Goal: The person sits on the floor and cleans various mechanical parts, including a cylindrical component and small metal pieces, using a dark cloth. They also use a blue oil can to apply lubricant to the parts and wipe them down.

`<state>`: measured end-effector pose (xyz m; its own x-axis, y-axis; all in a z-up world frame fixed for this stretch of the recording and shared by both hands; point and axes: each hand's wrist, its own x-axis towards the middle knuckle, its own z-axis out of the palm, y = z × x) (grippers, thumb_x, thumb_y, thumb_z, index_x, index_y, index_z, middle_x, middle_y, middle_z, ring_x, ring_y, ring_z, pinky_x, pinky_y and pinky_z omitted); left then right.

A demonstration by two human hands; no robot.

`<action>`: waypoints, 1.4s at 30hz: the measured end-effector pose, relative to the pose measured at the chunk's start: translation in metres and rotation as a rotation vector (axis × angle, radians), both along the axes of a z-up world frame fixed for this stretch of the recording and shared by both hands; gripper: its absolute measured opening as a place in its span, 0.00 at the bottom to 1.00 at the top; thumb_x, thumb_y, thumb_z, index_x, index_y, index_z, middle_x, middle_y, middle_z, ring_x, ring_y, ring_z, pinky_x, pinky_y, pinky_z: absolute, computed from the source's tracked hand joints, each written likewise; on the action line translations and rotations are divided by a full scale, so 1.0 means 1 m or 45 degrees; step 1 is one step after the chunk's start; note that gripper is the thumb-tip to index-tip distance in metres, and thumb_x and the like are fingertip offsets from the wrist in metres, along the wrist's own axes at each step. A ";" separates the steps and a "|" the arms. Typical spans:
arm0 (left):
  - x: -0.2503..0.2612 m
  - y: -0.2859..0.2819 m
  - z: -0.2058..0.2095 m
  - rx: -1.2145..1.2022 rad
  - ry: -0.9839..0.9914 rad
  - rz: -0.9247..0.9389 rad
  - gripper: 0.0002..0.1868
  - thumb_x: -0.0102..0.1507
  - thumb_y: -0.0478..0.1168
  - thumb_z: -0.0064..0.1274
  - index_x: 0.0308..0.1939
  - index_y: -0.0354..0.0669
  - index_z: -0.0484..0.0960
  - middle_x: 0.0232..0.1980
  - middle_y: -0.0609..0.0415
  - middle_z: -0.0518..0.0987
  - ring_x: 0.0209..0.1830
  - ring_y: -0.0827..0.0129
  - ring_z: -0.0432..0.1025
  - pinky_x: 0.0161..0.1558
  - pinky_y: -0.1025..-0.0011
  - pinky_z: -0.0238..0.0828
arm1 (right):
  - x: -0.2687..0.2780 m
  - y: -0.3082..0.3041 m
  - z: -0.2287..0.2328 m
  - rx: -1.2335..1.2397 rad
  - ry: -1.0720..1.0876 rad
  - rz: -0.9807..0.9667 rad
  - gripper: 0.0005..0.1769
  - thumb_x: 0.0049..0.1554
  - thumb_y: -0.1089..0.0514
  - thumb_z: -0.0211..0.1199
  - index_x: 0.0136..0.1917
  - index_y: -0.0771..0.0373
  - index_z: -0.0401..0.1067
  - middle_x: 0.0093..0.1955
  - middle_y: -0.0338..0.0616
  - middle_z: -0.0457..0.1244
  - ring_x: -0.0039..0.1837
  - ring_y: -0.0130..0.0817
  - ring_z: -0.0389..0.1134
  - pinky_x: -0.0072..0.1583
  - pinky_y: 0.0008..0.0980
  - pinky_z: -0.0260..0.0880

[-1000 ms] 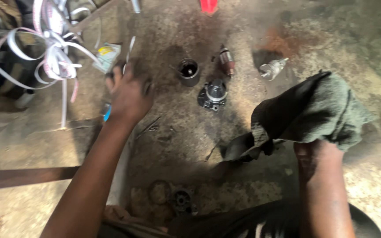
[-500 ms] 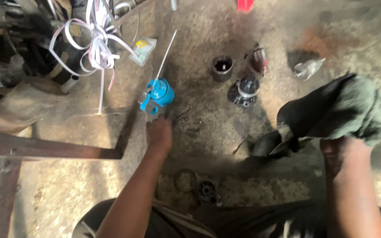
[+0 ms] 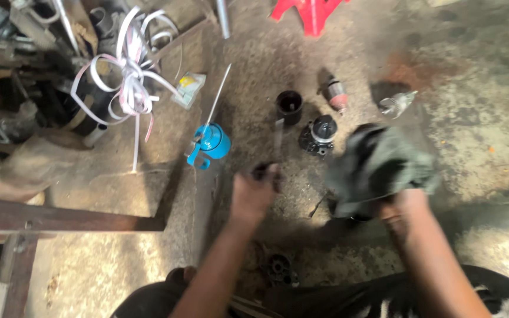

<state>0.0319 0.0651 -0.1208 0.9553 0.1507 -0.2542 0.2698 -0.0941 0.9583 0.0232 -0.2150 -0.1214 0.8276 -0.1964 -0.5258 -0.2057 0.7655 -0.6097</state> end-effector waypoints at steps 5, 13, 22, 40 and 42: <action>-0.033 -0.057 0.090 -0.101 -0.537 -0.134 0.05 0.69 0.35 0.53 0.44 0.36 0.81 0.32 0.58 0.80 0.27 0.80 0.70 0.29 0.76 0.69 | -0.012 0.045 0.024 0.264 -0.199 0.219 0.23 0.65 0.42 0.50 0.63 0.60 0.72 0.61 0.45 0.67 0.61 0.41 0.68 0.61 0.41 0.71; -0.049 -0.062 0.101 0.075 -0.355 -0.283 0.04 0.66 0.36 0.56 0.39 0.38 0.82 0.27 0.50 0.79 0.21 0.70 0.76 0.25 0.70 0.70 | -0.027 0.051 0.009 0.097 -0.306 0.247 0.16 0.65 0.53 0.54 0.61 0.61 0.71 0.58 0.44 0.68 0.58 0.37 0.70 0.58 0.36 0.73; -0.061 -0.078 0.084 0.318 -0.999 -0.286 0.08 0.66 0.27 0.49 0.49 0.32 0.77 0.45 0.38 0.81 0.43 0.46 0.78 0.45 0.58 0.75 | -0.045 0.045 0.036 -0.148 -0.448 -0.039 0.11 0.63 0.62 0.55 0.59 0.61 0.71 0.54 0.42 0.68 0.54 0.34 0.72 0.54 0.33 0.77; -0.069 -0.059 0.127 0.082 -0.920 -0.357 0.03 0.72 0.34 0.53 0.45 0.37 0.77 0.35 0.51 0.79 0.33 0.70 0.76 0.40 0.70 0.72 | -0.031 0.013 0.076 -0.814 -0.707 0.239 0.10 0.65 0.56 0.60 0.58 0.59 0.68 0.53 0.43 0.66 0.53 0.35 0.68 0.55 0.37 0.71; -0.071 -0.061 0.128 0.092 -0.869 -0.342 0.03 0.69 0.33 0.55 0.42 0.37 0.78 0.34 0.51 0.78 0.31 0.68 0.74 0.36 0.70 0.70 | -0.029 0.022 0.086 -1.258 -0.723 0.376 0.09 0.63 0.57 0.60 0.56 0.59 0.68 0.51 0.43 0.66 0.52 0.35 0.68 0.53 0.36 0.71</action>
